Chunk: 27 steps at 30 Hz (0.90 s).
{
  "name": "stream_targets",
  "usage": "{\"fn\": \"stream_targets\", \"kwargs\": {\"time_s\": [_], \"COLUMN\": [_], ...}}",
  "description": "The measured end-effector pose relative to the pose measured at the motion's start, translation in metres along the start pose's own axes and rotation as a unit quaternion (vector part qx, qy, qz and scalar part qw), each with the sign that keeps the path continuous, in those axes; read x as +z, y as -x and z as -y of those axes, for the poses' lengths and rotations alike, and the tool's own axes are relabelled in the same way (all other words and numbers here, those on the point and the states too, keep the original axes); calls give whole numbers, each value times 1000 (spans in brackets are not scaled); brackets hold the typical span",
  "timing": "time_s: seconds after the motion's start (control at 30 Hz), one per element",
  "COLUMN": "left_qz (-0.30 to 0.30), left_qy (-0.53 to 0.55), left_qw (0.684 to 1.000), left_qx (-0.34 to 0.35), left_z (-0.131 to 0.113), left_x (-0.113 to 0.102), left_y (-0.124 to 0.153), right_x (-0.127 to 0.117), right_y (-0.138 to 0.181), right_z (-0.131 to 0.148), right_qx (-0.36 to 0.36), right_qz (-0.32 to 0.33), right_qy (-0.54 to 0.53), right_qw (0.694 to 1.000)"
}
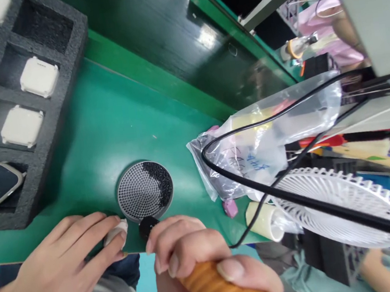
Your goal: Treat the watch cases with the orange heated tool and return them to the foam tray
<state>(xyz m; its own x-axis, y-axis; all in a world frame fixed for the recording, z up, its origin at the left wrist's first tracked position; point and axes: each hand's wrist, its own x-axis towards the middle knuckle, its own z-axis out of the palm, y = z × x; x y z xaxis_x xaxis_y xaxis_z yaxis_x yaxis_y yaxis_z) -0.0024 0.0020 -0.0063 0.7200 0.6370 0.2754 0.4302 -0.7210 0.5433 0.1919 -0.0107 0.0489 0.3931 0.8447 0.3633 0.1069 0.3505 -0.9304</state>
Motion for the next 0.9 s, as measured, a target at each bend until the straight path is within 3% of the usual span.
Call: {"fn": "stream_targets", "kwargs": {"time_s": [0.37, 0.43, 0.63, 0.9], "left_qz": [8, 1, -27, -23], "left_qy": [16, 13, -5, 4], "left_qw": [1000, 1000, 1000, 1000], "left_qx": [-7, -2, -10, -21], "left_z": [-1, -1, -2, -4], "left_x": [0, 0, 2, 6], "left_y": [-3, -4, -7, -4], "right_x": [5, -2, -13, -20], "right_y": [-2, -4, -15, -7], "right_z": [-1, 2, 10, -1], "right_qx": [-29, -25, 72, 51], "right_qz": [-24, 5, 111, 149], "right_qy": [9, 32, 134, 120], "right_qw": [999, 999, 982, 980]}}
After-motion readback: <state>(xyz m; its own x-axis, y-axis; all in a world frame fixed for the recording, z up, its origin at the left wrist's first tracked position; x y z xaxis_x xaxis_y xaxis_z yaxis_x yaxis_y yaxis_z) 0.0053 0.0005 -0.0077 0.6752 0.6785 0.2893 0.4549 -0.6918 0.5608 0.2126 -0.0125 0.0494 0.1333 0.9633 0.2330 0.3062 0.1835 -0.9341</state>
